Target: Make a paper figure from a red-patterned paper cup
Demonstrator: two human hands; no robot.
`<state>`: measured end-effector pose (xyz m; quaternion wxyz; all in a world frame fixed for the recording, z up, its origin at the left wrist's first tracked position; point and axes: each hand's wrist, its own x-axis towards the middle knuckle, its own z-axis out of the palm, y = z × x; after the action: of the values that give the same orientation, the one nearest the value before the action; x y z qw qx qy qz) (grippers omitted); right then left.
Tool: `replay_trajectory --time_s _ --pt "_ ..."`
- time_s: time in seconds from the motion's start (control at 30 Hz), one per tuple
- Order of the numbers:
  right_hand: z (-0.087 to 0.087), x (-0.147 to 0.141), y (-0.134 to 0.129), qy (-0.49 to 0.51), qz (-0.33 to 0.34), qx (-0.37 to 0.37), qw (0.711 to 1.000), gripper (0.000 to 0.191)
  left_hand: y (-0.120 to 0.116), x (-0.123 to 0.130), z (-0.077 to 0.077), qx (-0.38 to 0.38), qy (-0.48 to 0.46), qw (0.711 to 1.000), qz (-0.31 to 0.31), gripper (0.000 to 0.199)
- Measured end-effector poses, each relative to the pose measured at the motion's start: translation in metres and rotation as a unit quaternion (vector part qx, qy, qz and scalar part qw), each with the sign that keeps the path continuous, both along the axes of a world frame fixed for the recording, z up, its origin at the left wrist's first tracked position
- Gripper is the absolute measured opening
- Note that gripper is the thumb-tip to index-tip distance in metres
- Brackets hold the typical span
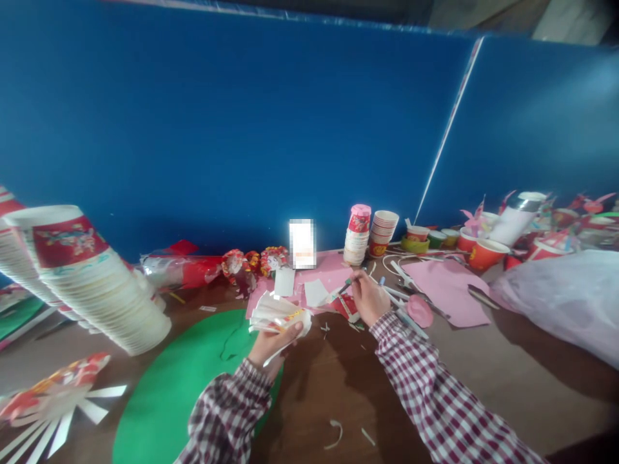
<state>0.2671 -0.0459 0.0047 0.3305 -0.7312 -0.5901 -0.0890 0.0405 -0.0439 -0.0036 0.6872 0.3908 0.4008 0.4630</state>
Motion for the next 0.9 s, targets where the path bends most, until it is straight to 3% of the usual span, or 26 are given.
replay_trajectory --time_s 0.13,0.27,0.43,0.53,0.6,0.77,0.83,0.9 --pt "0.004 -0.004 -0.003 0.002 0.017 0.027 0.999 0.020 -0.006 0.000 0.006 -0.013 -0.039 0.999 -0.002 0.039" --pt "0.010 -0.012 -0.007 0.017 0.094 0.041 0.995 0.025 -0.006 -0.002 0.008 -0.076 -0.094 0.993 -0.015 0.023" --pt "0.015 -0.036 -0.015 0.141 0.192 0.035 0.971 0.026 0.000 -0.003 0.001 -0.076 -0.128 0.989 -0.010 0.021" --pt "0.014 -0.052 -0.018 0.280 0.268 0.006 0.922 0.025 0.001 -0.002 -0.003 -0.079 -0.113 0.990 -0.014 0.024" --pt "0.011 -0.061 -0.019 0.386 0.301 -0.018 0.872 0.024 0.001 -0.002 -0.003 -0.070 -0.110 0.992 -0.007 0.026" --pt "0.001 -0.066 -0.016 0.603 0.302 -0.082 0.734 0.024 0.006 -0.005 0.000 -0.060 -0.130 0.990 0.017 0.031" --pt "-0.001 -0.065 -0.014 0.629 0.293 -0.086 0.715 0.023 0.008 -0.007 0.002 -0.057 -0.137 0.989 0.026 0.028" --pt "-0.002 -0.063 -0.013 0.624 0.280 -0.098 0.723 0.024 0.008 -0.007 0.002 -0.051 -0.144 0.988 0.035 0.027"
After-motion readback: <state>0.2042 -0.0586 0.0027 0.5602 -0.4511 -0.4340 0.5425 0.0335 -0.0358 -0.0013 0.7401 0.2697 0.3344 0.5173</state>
